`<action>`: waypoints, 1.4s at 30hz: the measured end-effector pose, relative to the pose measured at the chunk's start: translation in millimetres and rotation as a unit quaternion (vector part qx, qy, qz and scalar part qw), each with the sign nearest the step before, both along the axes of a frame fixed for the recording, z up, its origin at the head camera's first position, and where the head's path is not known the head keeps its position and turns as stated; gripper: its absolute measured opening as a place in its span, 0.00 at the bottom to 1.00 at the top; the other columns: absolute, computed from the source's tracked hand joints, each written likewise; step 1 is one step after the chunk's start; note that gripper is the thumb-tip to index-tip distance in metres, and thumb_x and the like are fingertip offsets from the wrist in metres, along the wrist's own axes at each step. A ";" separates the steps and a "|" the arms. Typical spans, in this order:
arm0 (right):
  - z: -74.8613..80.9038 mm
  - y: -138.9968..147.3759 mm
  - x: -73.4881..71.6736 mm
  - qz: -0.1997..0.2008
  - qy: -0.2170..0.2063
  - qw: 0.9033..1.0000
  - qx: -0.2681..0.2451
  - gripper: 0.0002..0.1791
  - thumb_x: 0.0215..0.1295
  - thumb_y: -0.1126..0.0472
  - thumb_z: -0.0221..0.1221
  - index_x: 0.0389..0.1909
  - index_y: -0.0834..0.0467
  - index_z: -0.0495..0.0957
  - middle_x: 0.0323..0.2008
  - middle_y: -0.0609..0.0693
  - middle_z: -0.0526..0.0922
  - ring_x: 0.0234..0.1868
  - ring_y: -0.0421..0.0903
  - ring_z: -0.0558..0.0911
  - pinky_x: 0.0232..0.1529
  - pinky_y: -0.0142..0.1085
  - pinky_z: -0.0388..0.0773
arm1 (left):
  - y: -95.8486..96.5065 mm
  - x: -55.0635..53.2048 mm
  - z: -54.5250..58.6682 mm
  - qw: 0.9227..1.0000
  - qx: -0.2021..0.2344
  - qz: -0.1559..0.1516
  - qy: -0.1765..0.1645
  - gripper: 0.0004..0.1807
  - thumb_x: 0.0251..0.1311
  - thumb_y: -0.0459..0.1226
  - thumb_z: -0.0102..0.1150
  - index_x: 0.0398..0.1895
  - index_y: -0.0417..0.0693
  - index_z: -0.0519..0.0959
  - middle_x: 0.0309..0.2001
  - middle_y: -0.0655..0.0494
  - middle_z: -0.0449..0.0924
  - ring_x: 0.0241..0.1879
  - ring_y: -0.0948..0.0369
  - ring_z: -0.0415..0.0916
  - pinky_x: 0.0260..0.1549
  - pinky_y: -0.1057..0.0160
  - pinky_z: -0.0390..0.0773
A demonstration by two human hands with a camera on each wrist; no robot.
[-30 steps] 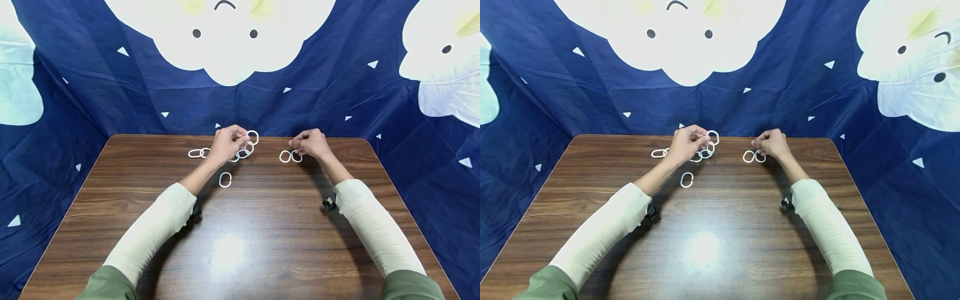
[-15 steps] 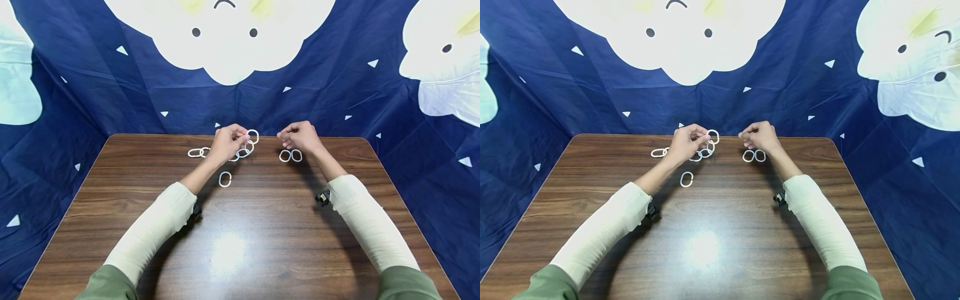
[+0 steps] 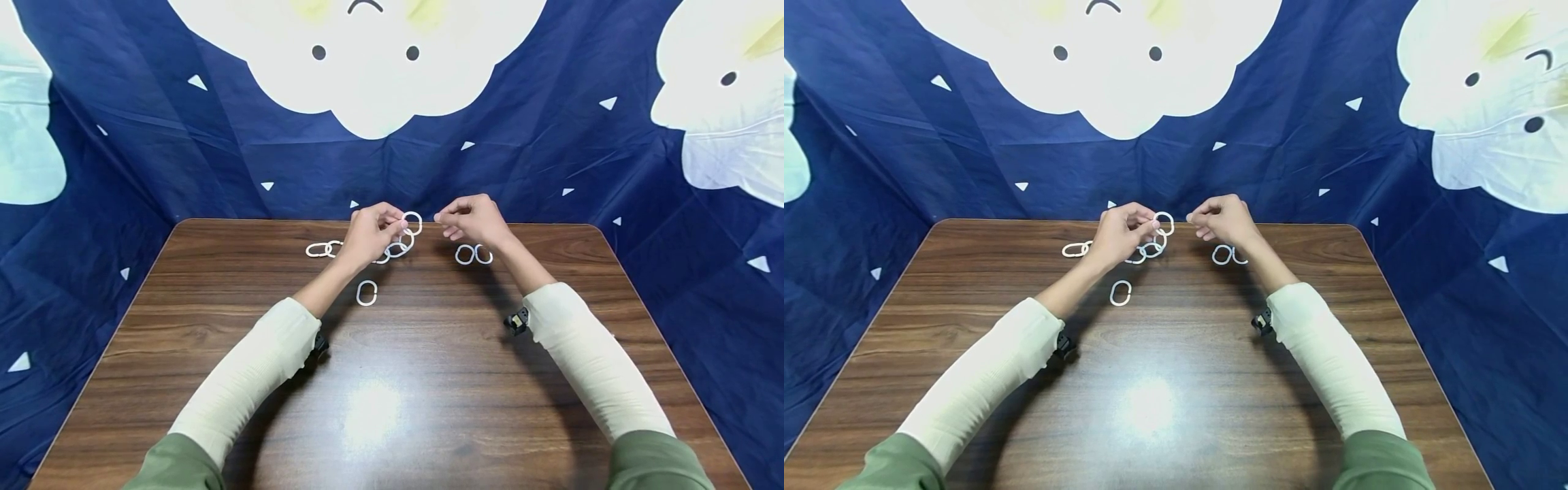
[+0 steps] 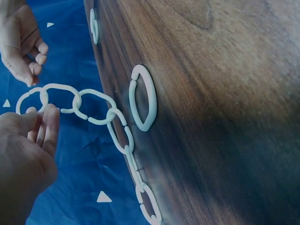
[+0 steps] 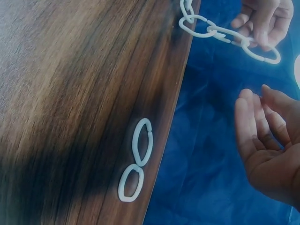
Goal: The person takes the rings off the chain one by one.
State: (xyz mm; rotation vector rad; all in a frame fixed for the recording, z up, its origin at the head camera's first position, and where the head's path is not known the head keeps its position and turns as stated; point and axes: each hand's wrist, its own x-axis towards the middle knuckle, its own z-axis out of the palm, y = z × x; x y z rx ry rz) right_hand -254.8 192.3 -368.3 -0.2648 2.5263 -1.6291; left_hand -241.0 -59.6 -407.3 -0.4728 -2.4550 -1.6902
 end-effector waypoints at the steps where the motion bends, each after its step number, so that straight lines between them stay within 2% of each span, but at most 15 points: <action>1: 0.0 -1.0 -0.2 0.003 0.003 1.000 -0.001 0.15 0.74 0.62 0.75 0.50 0.72 0.90 0.26 0.40 0.92 0.29 0.42 0.93 0.36 0.36 0.93 | 0.0 0.0 0.0 1.000 0.001 0.000 -0.001 0.05 0.75 0.31 0.72 0.47 0.35 0.88 0.40 0.39 0.94 0.37 0.44 0.94 0.30 0.74 0.84; 4: 0.6 -3.6 -0.4 0.011 0.010 1.000 -0.001 0.15 0.75 0.62 0.74 0.50 0.72 0.90 0.29 0.44 0.94 0.30 0.43 0.94 0.36 0.36 0.93 | 0.0 0.2 -0.1 1.000 0.000 -0.001 -0.002 0.06 0.75 0.31 0.72 0.48 0.35 0.88 0.40 0.39 0.94 0.37 0.43 0.94 0.30 0.74 0.84; 8: 2.4 -6.5 -0.2 0.024 0.013 1.000 0.003 0.14 0.75 0.62 0.74 0.50 0.71 0.90 0.37 0.59 0.96 0.30 0.42 0.94 0.38 0.37 0.94 | -0.2 0.2 -0.6 1.000 0.001 -0.003 0.000 0.05 0.75 0.31 0.72 0.47 0.35 0.88 0.39 0.39 0.94 0.37 0.42 0.94 0.29 0.74 0.84; 11: 3.9 -9.7 -0.6 0.036 0.012 0.999 0.004 0.13 0.75 0.63 0.74 0.50 0.70 0.91 0.41 0.65 0.96 0.31 0.39 0.93 0.41 0.39 0.94 | -0.2 0.1 -0.6 1.000 0.002 -0.004 0.002 0.05 0.75 0.31 0.72 0.47 0.36 0.88 0.38 0.39 0.94 0.37 0.41 0.94 0.29 0.73 0.84; 15: 5.2 -14.2 -1.2 0.047 0.006 0.999 0.001 0.13 0.75 0.62 0.75 0.51 0.68 0.91 0.42 0.60 0.97 0.33 0.38 0.93 0.43 0.38 0.94 | 0.5 -0.4 -1.1 1.000 0.002 -0.003 0.001 0.05 0.75 0.31 0.72 0.47 0.36 0.88 0.38 0.39 0.94 0.36 0.43 0.94 0.29 0.73 0.85; 19: 5.0 -16.7 -1.3 0.053 -0.004 0.999 -0.005 0.13 0.74 0.63 0.75 0.52 0.67 0.91 0.42 0.55 0.97 0.40 0.44 0.95 0.46 0.35 0.94 | 0.8 -0.5 -1.1 1.000 0.002 0.000 -0.005 0.06 0.76 0.31 0.72 0.48 0.35 0.88 0.39 0.39 0.95 0.36 0.46 0.94 0.31 0.72 0.87; 23: 4.7 -18.7 -1.6 0.065 0.000 0.998 -0.011 0.14 0.73 0.65 0.75 0.54 0.69 0.90 0.41 0.54 0.96 0.44 0.49 0.95 0.49 0.37 0.94 | 0.7 -0.7 -1.1 1.000 0.003 0.000 -0.004 0.06 0.75 0.31 0.72 0.47 0.35 0.88 0.40 0.39 0.94 0.37 0.45 0.94 0.31 0.72 0.87; 28: 3.7 -22.7 -1.7 0.069 0.003 0.997 -0.024 0.13 0.72 0.67 0.75 0.53 0.68 0.91 0.40 0.50 0.96 0.41 0.42 0.94 0.49 0.35 0.93 | 1.2 -0.8 -1.2 1.000 -0.001 -0.004 0.001 0.06 0.76 0.32 0.72 0.48 0.35 0.88 0.40 0.39 0.95 0.38 0.44 0.95 0.31 0.72 0.87; 34: 2.1 -25.4 -0.5 0.065 0.007 0.998 -0.023 0.10 0.72 0.68 0.75 0.51 0.68 0.91 0.37 0.47 0.95 0.41 0.45 0.95 0.46 0.36 0.94 | 1.0 -0.2 -0.1 1.000 0.000 -0.003 0.002 0.07 0.75 0.32 0.73 0.47 0.35 0.88 0.40 0.40 0.95 0.38 0.44 0.95 0.32 0.72 0.88; 42: 1.3 -27.6 -1.1 0.066 0.017 0.998 -0.010 0.09 0.72 0.68 0.75 0.50 0.67 0.92 0.37 0.48 0.96 0.36 0.36 0.92 0.43 0.30 0.92 | 0.6 0.1 0.1 1.000 0.005 -0.006 -0.002 0.07 0.75 0.32 0.73 0.47 0.35 0.88 0.41 0.39 0.95 0.39 0.43 0.95 0.32 0.71 0.88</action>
